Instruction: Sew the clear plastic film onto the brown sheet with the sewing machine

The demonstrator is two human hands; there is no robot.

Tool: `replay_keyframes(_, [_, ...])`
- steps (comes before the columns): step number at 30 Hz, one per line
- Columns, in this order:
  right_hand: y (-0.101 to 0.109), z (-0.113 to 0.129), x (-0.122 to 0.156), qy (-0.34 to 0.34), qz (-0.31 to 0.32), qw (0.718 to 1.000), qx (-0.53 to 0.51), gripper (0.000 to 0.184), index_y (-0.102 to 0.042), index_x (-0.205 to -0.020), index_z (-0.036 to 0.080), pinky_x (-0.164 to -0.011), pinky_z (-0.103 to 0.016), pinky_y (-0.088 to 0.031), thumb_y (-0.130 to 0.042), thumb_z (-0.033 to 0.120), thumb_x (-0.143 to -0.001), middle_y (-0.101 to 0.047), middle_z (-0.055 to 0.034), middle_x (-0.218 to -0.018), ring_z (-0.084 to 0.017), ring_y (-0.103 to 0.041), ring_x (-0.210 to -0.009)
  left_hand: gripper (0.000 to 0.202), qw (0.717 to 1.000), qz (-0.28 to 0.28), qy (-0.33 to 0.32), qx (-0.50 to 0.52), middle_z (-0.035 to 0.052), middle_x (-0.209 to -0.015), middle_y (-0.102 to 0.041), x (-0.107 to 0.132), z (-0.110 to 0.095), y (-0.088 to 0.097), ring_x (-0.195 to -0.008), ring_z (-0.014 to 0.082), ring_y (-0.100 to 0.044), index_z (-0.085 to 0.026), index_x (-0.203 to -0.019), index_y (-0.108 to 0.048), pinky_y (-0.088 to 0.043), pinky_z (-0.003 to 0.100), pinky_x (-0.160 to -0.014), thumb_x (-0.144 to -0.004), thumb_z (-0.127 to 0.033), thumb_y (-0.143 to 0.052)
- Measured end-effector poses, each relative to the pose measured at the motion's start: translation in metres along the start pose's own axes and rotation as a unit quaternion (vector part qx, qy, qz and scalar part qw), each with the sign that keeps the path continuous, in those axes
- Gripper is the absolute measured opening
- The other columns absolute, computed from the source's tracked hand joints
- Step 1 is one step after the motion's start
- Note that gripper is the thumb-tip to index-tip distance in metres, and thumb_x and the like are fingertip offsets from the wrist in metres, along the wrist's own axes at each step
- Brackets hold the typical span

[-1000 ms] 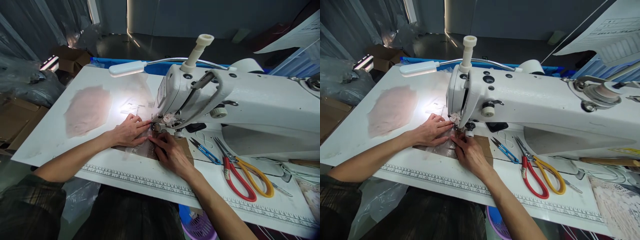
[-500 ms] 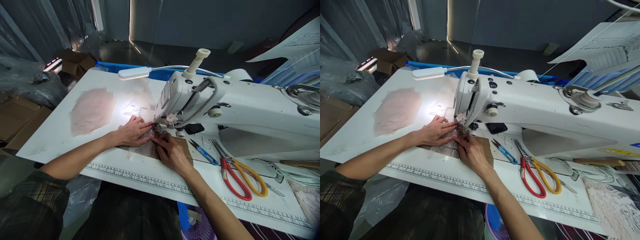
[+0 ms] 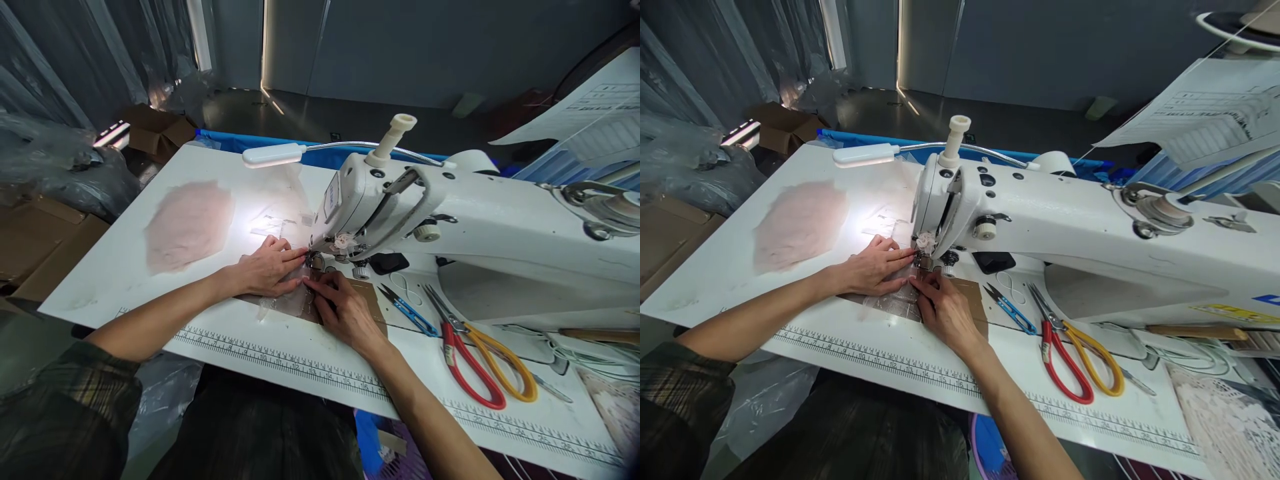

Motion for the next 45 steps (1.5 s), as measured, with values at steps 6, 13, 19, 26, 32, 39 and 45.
replay_keyframes(6, [-0.001, 0.0, 0.001, 0.011, -0.011, 1.0, 0.008, 0.038, -0.069, -0.117, 0.024, -0.075, -0.038, -0.058, -0.046, 0.017, -0.088, -0.058, -0.0105, -0.102, -0.021, -0.063, -0.088, 0.047, 1.0, -0.023, -0.003, -0.013, 0.0182, -0.139, -0.049, 0.002, 0.001, 0.01, -0.103, 0.031, -0.049, -0.008, -0.128, -0.054, -0.039, 0.046, -0.083, -0.097, -0.042, -0.042])
replay_keyframes(13, [-0.001, 0.001, 0.001, 0.011, -0.019, 1.0, 0.007, 0.038, -0.067, -0.12, 0.019, -0.071, -0.037, -0.057, -0.044, 0.017, -0.089, -0.058, -0.0126, -0.103, -0.021, -0.063, -0.086, 0.018, 0.977, -0.088, -0.165, 0.099, 0.009, -0.101, -0.068, 0.026, -0.011, 0.041, -0.085, 0.0175, -0.061, -0.013, -0.097, -0.066, -0.048, 0.034, -0.078, -0.094, -0.023, -0.051])
replay_keyframes(19, [-0.003, 0.001, 0.001, 0.015, -0.029, 0.999, 0.0, 0.038, -0.066, -0.12, 0.02, -0.075, -0.037, -0.056, -0.044, 0.018, -0.089, -0.058, -0.0109, -0.103, -0.02, -0.062, -0.088, 0.015, 0.967, -0.129, -0.184, 0.116, 0.0045, -0.091, -0.071, 0.036, -0.023, 0.027, -0.073, 0.0139, -0.06, -0.018, -0.088, -0.068, -0.046, 0.033, -0.073, -0.093, -0.022, -0.054])
replay_keyframes(26, [-0.001, 0.003, 0.001, 0.021, -0.033, 0.999, -0.003, 0.037, -0.066, -0.119, 0.018, -0.075, -0.038, -0.057, -0.044, 0.017, -0.089, -0.057, -0.0121, -0.103, -0.021, -0.061, -0.087, 0.017, 0.969, -0.162, -0.162, 0.088, 0.0042, -0.091, -0.072, 0.037, -0.022, 0.029, -0.073, 0.0132, -0.06, -0.018, -0.082, -0.067, -0.047, 0.033, -0.071, -0.09, -0.018, -0.051])
replay_keyframes(32, [-0.001, 0.002, 0.001, 0.015, -0.029, 0.999, -0.008, 0.037, -0.065, -0.119, 0.021, -0.078, -0.039, -0.056, -0.044, 0.017, -0.09, -0.056, -0.0113, -0.104, -0.021, -0.061, -0.087, 0.019, 0.967, -0.127, -0.19, 0.118, 0.0079, -0.097, -0.072, 0.035, -0.024, 0.025, -0.083, 0.0166, -0.064, -0.014, -0.089, -0.067, -0.051, 0.034, -0.076, -0.087, -0.014, -0.048])
replay_keyframes(39, [-0.002, 0.002, 0.001, 0.024, -0.029, 0.999, 0.005, 0.037, -0.065, -0.12, 0.022, -0.077, -0.038, -0.056, -0.043, 0.017, -0.09, -0.056, -0.0111, -0.103, -0.021, -0.06, -0.087, 0.02, 0.969, -0.119, -0.185, 0.109, 0.0049, -0.094, -0.073, 0.032, -0.023, 0.026, -0.077, 0.0153, -0.064, -0.018, -0.084, -0.069, -0.051, 0.033, -0.072, -0.094, -0.027, -0.053])
replay_keyframes(45, [-0.002, 0.002, 0.002, 0.03, -0.035, 0.999, 0.008, 0.036, -0.065, -0.119, 0.02, -0.075, -0.037, -0.056, -0.043, 0.019, -0.091, -0.056, -0.0111, -0.102, -0.02, -0.06, -0.086, 0.018, 0.963, -0.181, -0.168, 0.109, 0.0064, -0.094, -0.074, 0.035, -0.019, 0.027, -0.079, 0.0131, -0.067, -0.016, -0.088, -0.068, -0.055, 0.03, -0.069, -0.093, -0.018, -0.051])
Point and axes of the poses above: each hand's wrist, its own x-axis away from the middle knuckle, its own y-axis out of the back of the hand, z = x × y, the point moved 4 cm from there along -x, towards the middle knuckle
